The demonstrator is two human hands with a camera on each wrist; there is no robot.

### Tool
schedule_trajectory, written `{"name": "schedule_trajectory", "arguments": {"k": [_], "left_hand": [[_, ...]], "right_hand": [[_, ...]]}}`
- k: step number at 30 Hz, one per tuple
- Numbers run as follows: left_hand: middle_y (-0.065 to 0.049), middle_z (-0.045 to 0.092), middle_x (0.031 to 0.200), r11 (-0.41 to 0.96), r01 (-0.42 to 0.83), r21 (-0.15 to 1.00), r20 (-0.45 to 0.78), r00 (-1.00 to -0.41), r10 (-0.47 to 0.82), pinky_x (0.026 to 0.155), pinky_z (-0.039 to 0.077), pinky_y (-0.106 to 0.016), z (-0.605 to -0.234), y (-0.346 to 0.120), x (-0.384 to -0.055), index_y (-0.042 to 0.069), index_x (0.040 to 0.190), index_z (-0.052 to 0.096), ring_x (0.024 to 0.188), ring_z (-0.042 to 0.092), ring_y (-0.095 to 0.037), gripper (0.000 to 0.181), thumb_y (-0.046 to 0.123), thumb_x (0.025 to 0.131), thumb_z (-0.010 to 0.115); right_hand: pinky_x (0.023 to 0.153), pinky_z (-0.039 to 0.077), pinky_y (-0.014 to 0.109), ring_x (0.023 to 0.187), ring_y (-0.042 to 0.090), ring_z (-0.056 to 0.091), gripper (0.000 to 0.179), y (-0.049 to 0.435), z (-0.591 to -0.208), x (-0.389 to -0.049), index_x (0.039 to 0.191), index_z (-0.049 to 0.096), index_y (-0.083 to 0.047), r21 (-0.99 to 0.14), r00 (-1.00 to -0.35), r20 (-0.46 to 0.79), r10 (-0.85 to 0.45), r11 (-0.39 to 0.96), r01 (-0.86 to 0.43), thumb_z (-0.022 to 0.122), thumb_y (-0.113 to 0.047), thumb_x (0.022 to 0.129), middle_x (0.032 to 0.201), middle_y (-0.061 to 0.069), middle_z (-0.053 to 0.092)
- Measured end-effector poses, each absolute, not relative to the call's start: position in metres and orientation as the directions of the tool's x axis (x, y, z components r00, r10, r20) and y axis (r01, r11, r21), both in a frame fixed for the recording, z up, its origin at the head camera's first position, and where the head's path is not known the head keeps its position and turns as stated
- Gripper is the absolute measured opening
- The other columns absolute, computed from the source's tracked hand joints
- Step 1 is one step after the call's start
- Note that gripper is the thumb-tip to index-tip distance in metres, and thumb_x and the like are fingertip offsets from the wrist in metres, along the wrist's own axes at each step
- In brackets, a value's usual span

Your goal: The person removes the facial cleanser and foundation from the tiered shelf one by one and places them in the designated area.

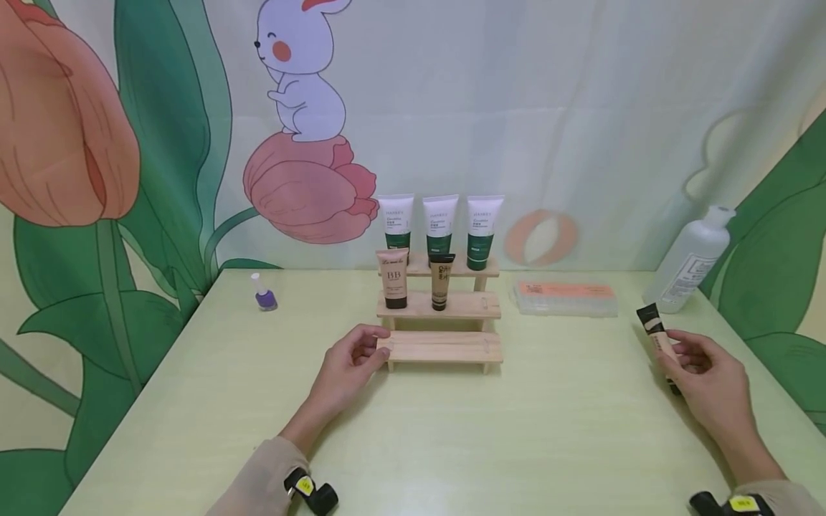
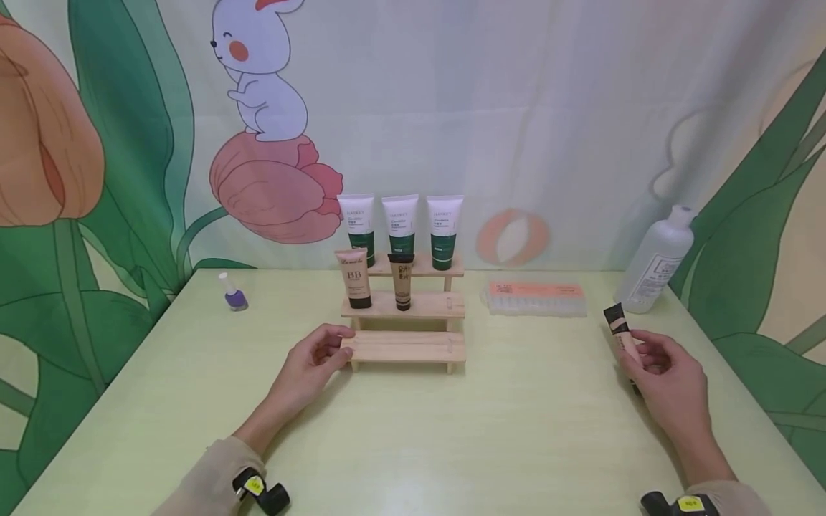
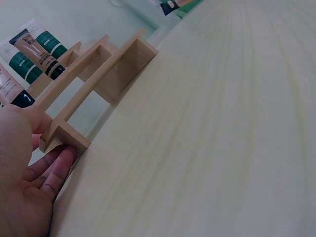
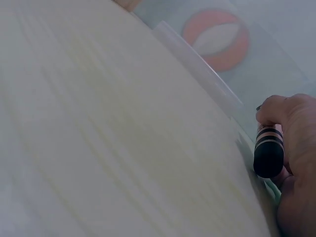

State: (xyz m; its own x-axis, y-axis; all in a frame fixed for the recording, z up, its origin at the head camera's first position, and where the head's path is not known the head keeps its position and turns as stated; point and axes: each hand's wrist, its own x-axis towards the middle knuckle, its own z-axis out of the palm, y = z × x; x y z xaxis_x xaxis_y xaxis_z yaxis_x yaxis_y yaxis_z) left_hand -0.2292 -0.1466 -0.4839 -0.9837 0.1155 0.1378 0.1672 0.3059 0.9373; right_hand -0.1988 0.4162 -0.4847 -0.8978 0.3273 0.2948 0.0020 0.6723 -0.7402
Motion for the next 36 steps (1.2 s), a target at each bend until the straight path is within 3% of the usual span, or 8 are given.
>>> {"name": "schedule_trajectory", "arguments": {"k": [10, 16, 29, 34, 36], "left_hand": [[-0.008, 0.071, 0.114, 0.313, 0.162, 0.936, 0.134, -0.985, 0.110, 0.086, 0.056, -0.022, -0.4822, -0.1451, -0.2299, 0.017, 0.132, 0.075, 0.102, 0.066, -0.021, 0.025, 0.016, 0.107, 0.077], [-0.007, 0.070, 0.114, 0.317, 0.159, 0.935, 0.133, -0.986, 0.101, 0.085, 0.055, -0.022, -0.4829, -0.1453, -0.2302, 0.018, 0.131, 0.075, 0.101, 0.065, -0.021, 0.025, 0.016, 0.107, 0.077], [-0.008, 0.070, 0.113, 0.304, 0.160, 0.939, 0.133, -0.985, 0.106, 0.085, 0.055, -0.022, -0.4848, -0.1461, -0.2296, 0.017, 0.131, 0.075, 0.101, 0.066, -0.022, 0.025, 0.015, 0.106, 0.078], [-0.008, 0.070, 0.113, 0.318, 0.162, 0.934, 0.134, -0.985, 0.106, 0.085, 0.055, -0.022, -0.4851, -0.1466, -0.2298, 0.018, 0.131, 0.075, 0.101, 0.065, -0.022, 0.025, 0.016, 0.106, 0.078], [-0.008, 0.070, 0.114, 0.324, 0.164, 0.932, 0.136, -0.985, 0.107, 0.085, 0.056, -0.022, -0.4850, -0.1467, -0.2301, 0.018, 0.131, 0.075, 0.101, 0.065, -0.022, 0.025, 0.016, 0.107, 0.078]], "right_hand": [[0.069, 0.050, 0.007, 0.087, -0.006, 0.058, 0.053, 0.4175, -0.4840, -0.1983, 0.143, 0.070, -0.001, -0.719, -0.910, 0.271, 0.314, 0.695, 0.026, 0.082, -0.034, 0.103, 0.105, -0.013, 0.065], [0.069, 0.049, 0.007, 0.085, -0.008, 0.057, 0.052, 0.4175, -0.4852, -0.1999, 0.142, 0.072, -0.001, -0.685, -0.911, 0.290, 0.293, 0.728, 0.016, 0.083, -0.034, 0.103, 0.107, -0.004, 0.068], [0.067, 0.048, 0.008, 0.081, -0.009, 0.057, 0.052, 0.4163, -0.4860, -0.1987, 0.138, 0.075, -0.004, -0.656, -0.909, 0.281, 0.307, 0.753, 0.051, 0.083, -0.040, 0.102, 0.104, -0.005, 0.070], [0.069, 0.047, 0.007, 0.086, -0.011, 0.055, 0.064, 0.4162, -0.4838, -0.1975, 0.145, 0.070, -0.004, -0.705, -0.895, 0.244, 0.374, 0.702, 0.101, 0.082, -0.048, 0.101, 0.118, 0.005, 0.071], [0.073, 0.045, 0.007, 0.092, -0.011, 0.054, 0.068, 0.4158, -0.4822, -0.1979, 0.149, 0.067, -0.006, -0.738, -0.873, 0.232, 0.429, 0.663, 0.129, 0.083, -0.050, 0.100, 0.126, 0.003, 0.068]]}}
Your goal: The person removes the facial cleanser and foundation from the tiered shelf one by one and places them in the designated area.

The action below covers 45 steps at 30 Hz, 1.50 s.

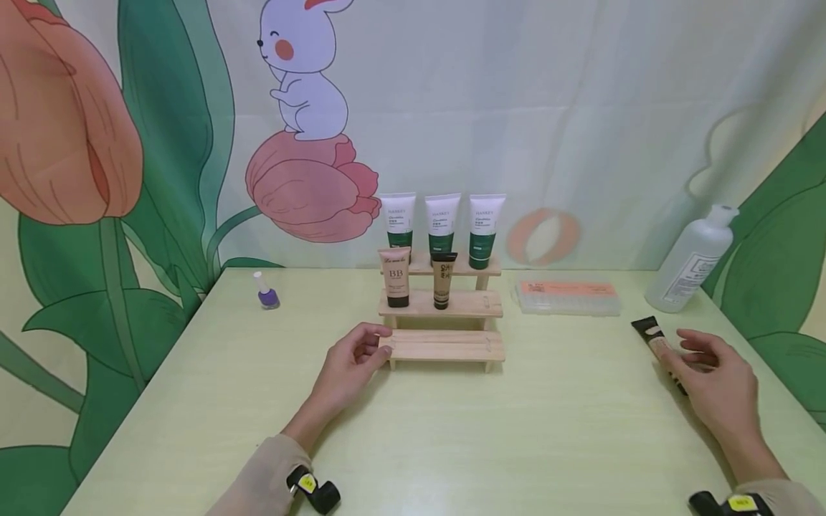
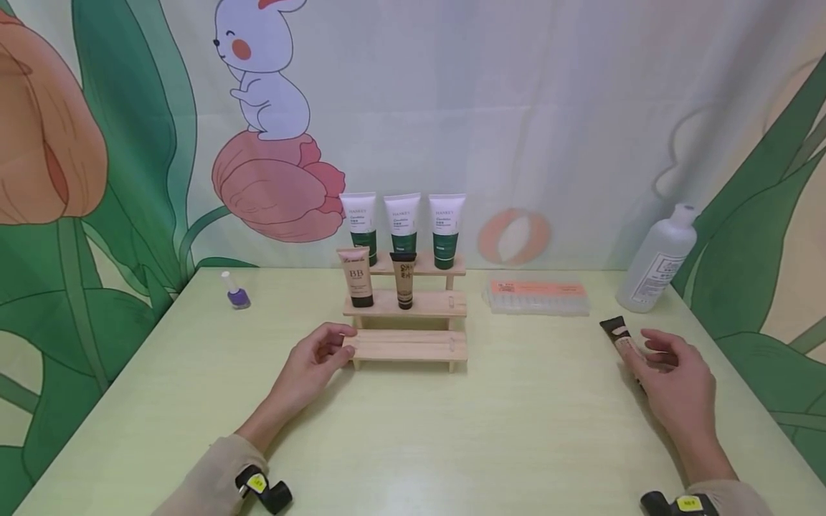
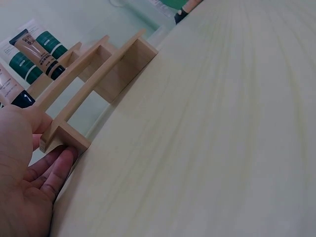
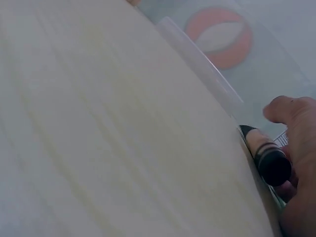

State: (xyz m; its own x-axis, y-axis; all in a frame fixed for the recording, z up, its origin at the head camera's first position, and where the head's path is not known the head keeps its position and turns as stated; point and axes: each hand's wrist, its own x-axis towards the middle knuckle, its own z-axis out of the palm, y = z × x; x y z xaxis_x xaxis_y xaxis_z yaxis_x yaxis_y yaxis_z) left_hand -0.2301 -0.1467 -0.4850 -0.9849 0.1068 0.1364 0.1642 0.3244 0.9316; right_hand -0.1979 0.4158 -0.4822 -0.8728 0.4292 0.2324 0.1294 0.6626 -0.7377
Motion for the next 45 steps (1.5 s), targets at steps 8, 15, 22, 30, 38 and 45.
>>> {"name": "schedule_trajectory", "arguments": {"k": [8, 15, 22, 30, 38, 45], "left_hand": [[-0.007, 0.069, 0.114, 0.332, 0.162, 0.929, 0.137, -0.986, 0.099, 0.085, 0.055, -0.022, -0.482, -0.146, -0.230, 0.018, 0.131, 0.075, 0.101, 0.065, -0.021, 0.025, 0.016, 0.107, 0.077], [-0.007, 0.069, 0.113, 0.312, 0.164, 0.936, 0.138, -0.985, 0.104, 0.084, 0.055, -0.022, -0.482, -0.145, -0.229, 0.016, 0.131, 0.075, 0.100, 0.064, -0.020, 0.025, 0.016, 0.107, 0.077], [-0.007, 0.069, 0.113, 0.303, 0.158, 0.940, 0.131, -0.986, 0.108, 0.084, 0.055, -0.023, -0.485, -0.145, -0.230, 0.019, 0.130, 0.075, 0.099, 0.065, -0.021, 0.023, 0.017, 0.107, 0.077], [-0.007, 0.070, 0.112, 0.304, 0.158, 0.939, 0.131, -0.986, 0.105, 0.085, 0.055, -0.023, -0.484, -0.146, -0.229, 0.020, 0.130, 0.075, 0.099, 0.065, -0.021, 0.023, 0.017, 0.107, 0.077], [-0.007, 0.071, 0.111, 0.314, 0.149, 0.938, 0.124, -0.987, 0.098, 0.085, 0.055, -0.024, -0.484, -0.144, -0.230, 0.019, 0.129, 0.075, 0.098, 0.065, -0.020, 0.023, 0.016, 0.106, 0.077], [-0.007, 0.070, 0.110, 0.307, 0.151, 0.940, 0.127, -0.987, 0.099, 0.084, 0.055, -0.023, -0.484, -0.145, -0.231, 0.019, 0.129, 0.075, 0.097, 0.065, -0.021, 0.022, 0.016, 0.107, 0.077]], "right_hand": [[0.089, 0.045, 0.008, 0.112, -0.007, 0.059, 0.062, 0.413, -0.475, -0.197, 0.155, 0.064, -0.021, -0.864, -0.741, 0.349, 0.574, 0.503, -0.017, 0.087, -0.019, 0.097, 0.132, -0.023, 0.058], [0.090, 0.052, 0.007, 0.119, 0.004, 0.065, 0.068, 0.398, -0.459, -0.198, 0.157, 0.060, -0.014, -0.898, -0.724, 0.397, 0.564, 0.403, -0.178, 0.084, 0.000, 0.095, 0.140, -0.012, 0.062], [0.088, 0.054, 0.008, 0.126, 0.011, 0.065, 0.066, 0.363, -0.440, -0.207, 0.153, 0.063, -0.014, -0.917, -0.777, 0.386, 0.496, 0.298, -0.265, 0.083, 0.006, 0.094, 0.147, -0.002, 0.061], [0.089, 0.059, 0.014, 0.125, 0.020, 0.068, 0.061, 0.307, -0.418, -0.229, 0.151, 0.061, -0.004, -0.854, -0.788, 0.520, 0.329, 0.216, -0.473, 0.080, 0.011, 0.095, 0.140, 0.005, 0.064], [0.092, 0.061, 0.021, 0.127, 0.029, 0.067, 0.059, 0.248, -0.411, -0.244, 0.151, 0.060, -0.005, -0.828, -0.807, 0.561, 0.187, 0.092, -0.554, 0.078, 0.012, 0.097, 0.140, 0.009, 0.063], [0.094, 0.062, 0.024, 0.124, 0.030, 0.067, 0.059, 0.210, -0.412, -0.255, 0.152, 0.059, -0.009, -0.842, -0.835, 0.537, 0.117, 0.131, -0.523, 0.081, 0.004, 0.098, 0.137, 0.011, 0.065]]}}
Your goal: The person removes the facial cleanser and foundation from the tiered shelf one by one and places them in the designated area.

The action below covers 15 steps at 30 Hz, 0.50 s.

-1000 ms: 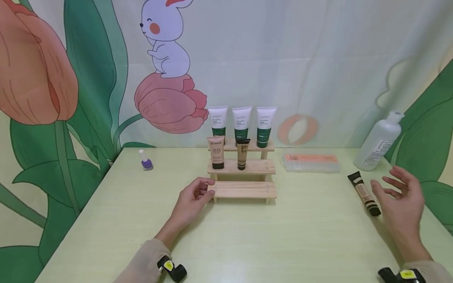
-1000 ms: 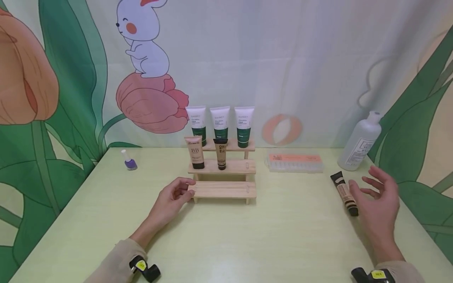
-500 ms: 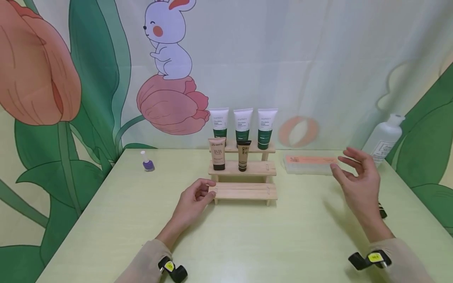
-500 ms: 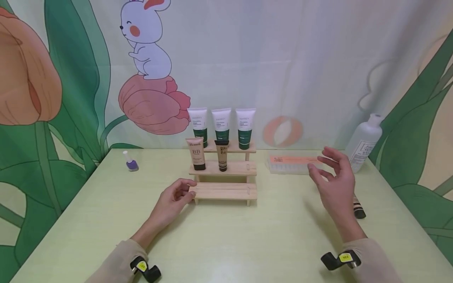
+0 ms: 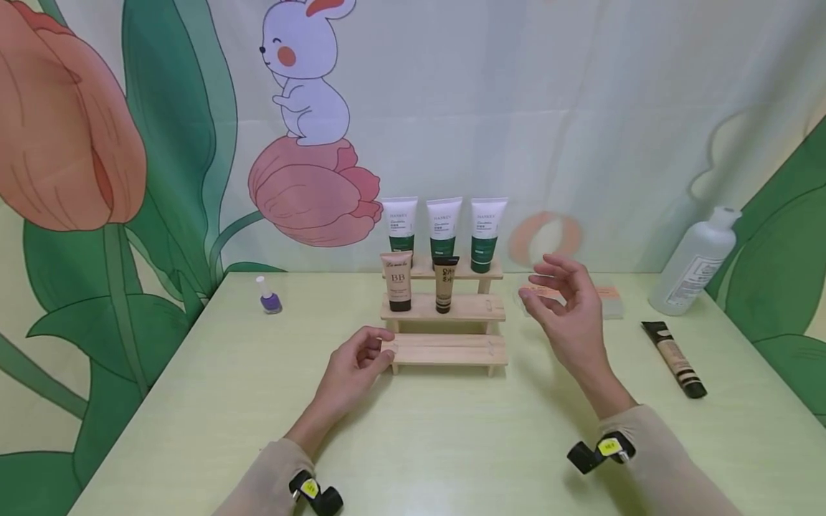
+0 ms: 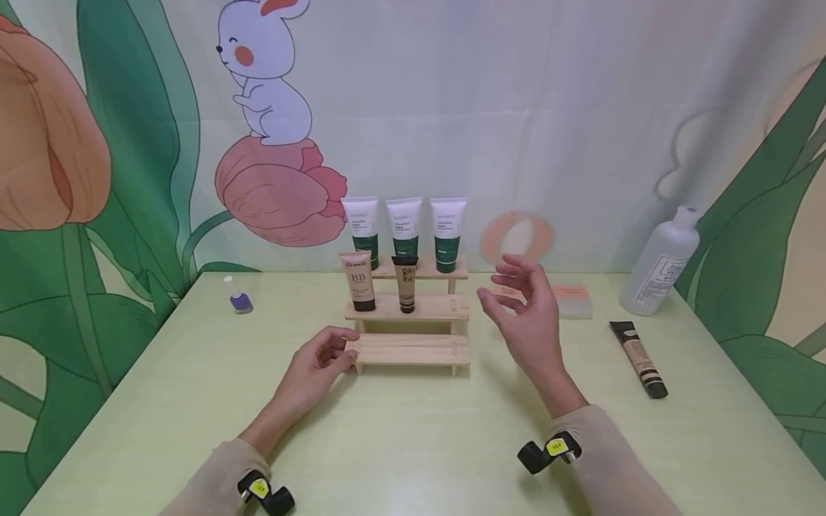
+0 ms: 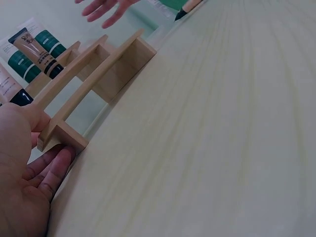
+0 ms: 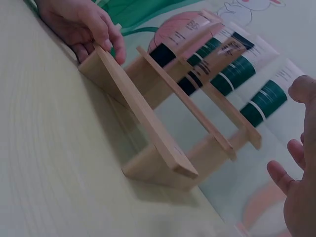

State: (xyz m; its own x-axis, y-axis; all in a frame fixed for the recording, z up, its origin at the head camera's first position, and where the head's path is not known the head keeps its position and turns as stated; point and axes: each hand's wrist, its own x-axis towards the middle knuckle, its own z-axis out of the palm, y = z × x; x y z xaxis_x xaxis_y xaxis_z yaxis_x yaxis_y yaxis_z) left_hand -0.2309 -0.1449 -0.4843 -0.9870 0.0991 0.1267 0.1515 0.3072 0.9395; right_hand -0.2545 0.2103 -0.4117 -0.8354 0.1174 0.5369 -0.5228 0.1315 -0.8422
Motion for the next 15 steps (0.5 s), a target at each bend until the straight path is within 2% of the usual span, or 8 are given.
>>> {"name": "schedule_trajectory", "arguments": {"k": [5, 9, 15], "left_hand": [[-0.006, 0.070, 0.111, 0.310, 0.150, 0.939, 0.125, -0.987, 0.098, 0.084, 0.055, -0.023, -0.484, -0.144, -0.230, 0.019, 0.128, 0.075, 0.098, 0.065, -0.021, 0.022, 0.015, 0.106, 0.077], [-0.006, 0.070, 0.111, 0.312, 0.146, 0.939, 0.122, -0.988, 0.096, 0.084, 0.055, -0.023, -0.483, -0.144, -0.229, 0.019, 0.129, 0.075, 0.098, 0.064, -0.021, 0.023, 0.016, 0.106, 0.077], [-0.007, 0.069, 0.110, 0.303, 0.145, 0.942, 0.121, -0.988, 0.098, 0.082, 0.055, -0.023, -0.482, -0.145, -0.229, 0.019, 0.129, 0.075, 0.097, 0.064, -0.021, 0.022, 0.016, 0.107, 0.077]], "right_hand": [[0.096, 0.062, 0.026, 0.124, 0.028, 0.069, 0.060, 0.188, -0.413, -0.257, 0.152, 0.059, -0.011, -0.844, -0.843, 0.534, 0.070, 0.111, -0.525, 0.082, 0.003, 0.098, 0.138, 0.022, 0.064], [0.099, 0.061, 0.026, 0.125, 0.029, 0.069, 0.059, 0.172, -0.413, -0.257, 0.152, 0.059, -0.010, -0.851, -0.854, 0.519, 0.037, 0.109, -0.513, 0.082, 0.001, 0.099, 0.138, 0.022, 0.065], [0.099, 0.061, 0.027, 0.124, 0.036, 0.068, 0.059, 0.154, -0.415, -0.260, 0.151, 0.057, -0.002, -0.859, -0.863, 0.506, -0.005, 0.089, -0.504, 0.083, 0.001, 0.098, 0.134, 0.020, 0.067]]}}
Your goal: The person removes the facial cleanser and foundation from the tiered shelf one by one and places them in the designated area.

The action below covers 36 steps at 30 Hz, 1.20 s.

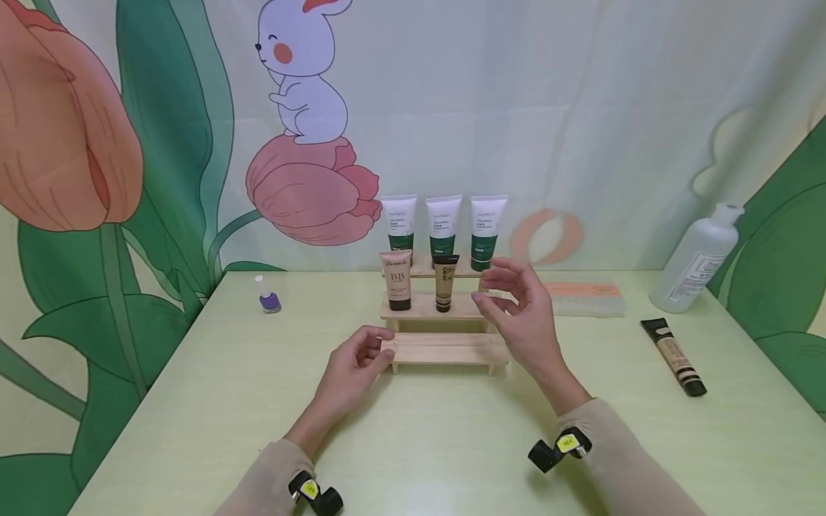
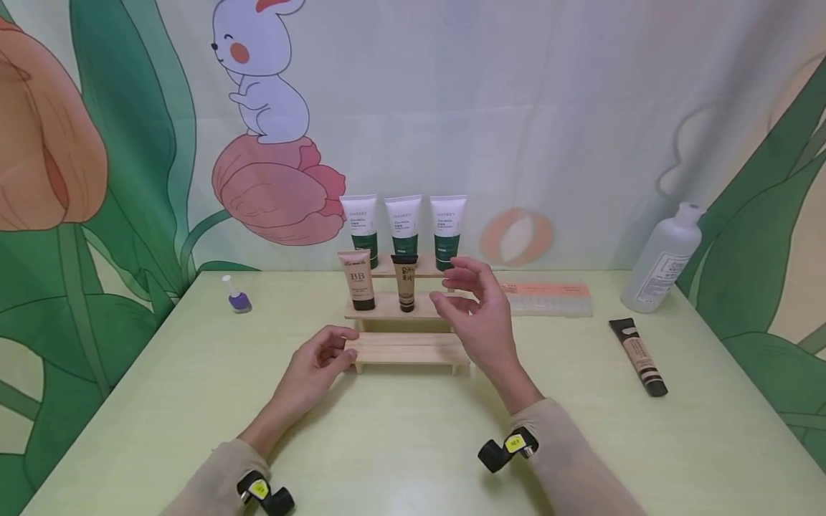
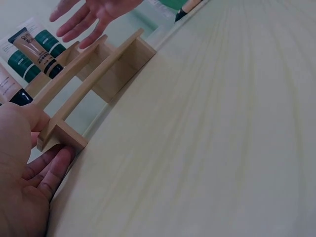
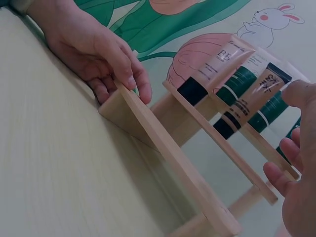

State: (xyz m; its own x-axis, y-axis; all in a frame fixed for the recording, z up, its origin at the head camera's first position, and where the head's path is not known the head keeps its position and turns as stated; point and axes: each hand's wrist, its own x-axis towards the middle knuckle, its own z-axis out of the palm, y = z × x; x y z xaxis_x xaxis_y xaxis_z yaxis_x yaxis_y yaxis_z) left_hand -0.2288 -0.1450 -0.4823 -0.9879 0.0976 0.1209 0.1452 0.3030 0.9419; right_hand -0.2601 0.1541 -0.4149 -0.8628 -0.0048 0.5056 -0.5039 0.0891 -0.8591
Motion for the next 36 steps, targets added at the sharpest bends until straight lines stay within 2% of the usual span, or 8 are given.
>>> {"name": "schedule_trajectory", "arguments": {"k": [5, 11, 18, 22, 28, 36], "left_hand": [[-0.007, 0.070, 0.110, 0.306, 0.149, 0.940, 0.125, -0.987, 0.097, 0.083, 0.054, -0.023, -0.483, -0.145, -0.229, 0.019, 0.130, 0.075, 0.098, 0.064, -0.022, 0.023, 0.016, 0.107, 0.077], [-0.006, 0.070, 0.111, 0.319, 0.146, 0.936, 0.123, -0.988, 0.090, 0.083, 0.055, -0.023, -0.483, -0.145, -0.228, 0.020, 0.129, 0.075, 0.098, 0.065, -0.021, 0.023, 0.016, 0.107, 0.077], [-0.005, 0.069, 0.110, 0.318, 0.148, 0.937, 0.124, -0.988, 0.094, 0.082, 0.055, -0.023, -0.484, -0.145, -0.229, 0.020, 0.129, 0.074, 0.097, 0.065, -0.021, 0.023, 0.016, 0.107, 0.077], [-0.006, 0.069, 0.109, 0.310, 0.148, 0.939, 0.124, -0.988, 0.098, 0.081, 0.054, -0.023, -0.483, -0.145, -0.229, 0.019, 0.129, 0.075, 0.096, 0.064, -0.021, 0.022, 0.015, 0.107, 0.077], [-0.007, 0.069, 0.110, 0.295, 0.147, 0.944, 0.123, -0.987, 0.100, 0.081, 0.055, -0.023, -0.483, -0.145, -0.228, 0.018, 0.129, 0.075, 0.095, 0.064, -0.021, 0.023, 0.015, 0.106, 0.077], [-0.005, 0.070, 0.111, 0.316, 0.153, 0.936, 0.126, -0.986, 0.105, 0.082, 0.056, -0.025, -0.488, -0.147, -0.232, 0.022, 0.129, 0.074, 0.097, 0.065, -0.022, 0.022, 0.020, 0.107, 0.077]], "right_hand": [[0.097, 0.062, 0.029, 0.123, 0.042, 0.068, 0.059, 0.142, -0.415, -0.264, 0.150, 0.057, 0.000, -0.866, -0.867, 0.497, -0.020, 0.052, -0.498, 0.083, 0.003, 0.098, 0.133, 0.020, 0.068], [0.098, 0.062, 0.029, 0.126, 0.046, 0.067, 0.057, 0.128, -0.414, -0.264, 0.150, 0.060, -0.005, -0.879, -0.880, 0.473, -0.035, 0.051, -0.474, 0.083, 0.001, 0.098, 0.135, 0.019, 0.069], [0.100, 0.062, 0.032, 0.126, 0.035, 0.070, 0.053, 0.119, -0.413, -0.267, 0.147, 0.063, -0.012, -0.889, -0.892, 0.451, -0.035, 0.069, -0.452, 0.084, -0.003, 0.099, 0.134, 0.012, 0.071], [0.101, 0.062, 0.033, 0.123, 0.029, 0.070, 0.051, 0.114, -0.414, -0.270, 0.145, 0.063, -0.010, -0.898, -0.899, 0.436, -0.035, 0.048, -0.437, 0.082, 0.000, 0.099, 0.134, 0.013, 0.071], [0.099, 0.061, 0.031, 0.122, 0.028, 0.069, 0.050, 0.106, -0.415, -0.270, 0.144, 0.062, -0.008, -0.906, -0.908, 0.418, -0.032, 0.064, -0.419, 0.081, 0.003, 0.099, 0.134, 0.015, 0.071], [0.100, 0.060, 0.032, 0.122, 0.025, 0.069, 0.047, 0.104, -0.417, -0.272, 0.143, 0.062, -0.011, -0.897, -0.908, 0.418, -0.035, 0.141, -0.419, 0.080, 0.002, 0.101, 0.134, 0.011, 0.071]]}}
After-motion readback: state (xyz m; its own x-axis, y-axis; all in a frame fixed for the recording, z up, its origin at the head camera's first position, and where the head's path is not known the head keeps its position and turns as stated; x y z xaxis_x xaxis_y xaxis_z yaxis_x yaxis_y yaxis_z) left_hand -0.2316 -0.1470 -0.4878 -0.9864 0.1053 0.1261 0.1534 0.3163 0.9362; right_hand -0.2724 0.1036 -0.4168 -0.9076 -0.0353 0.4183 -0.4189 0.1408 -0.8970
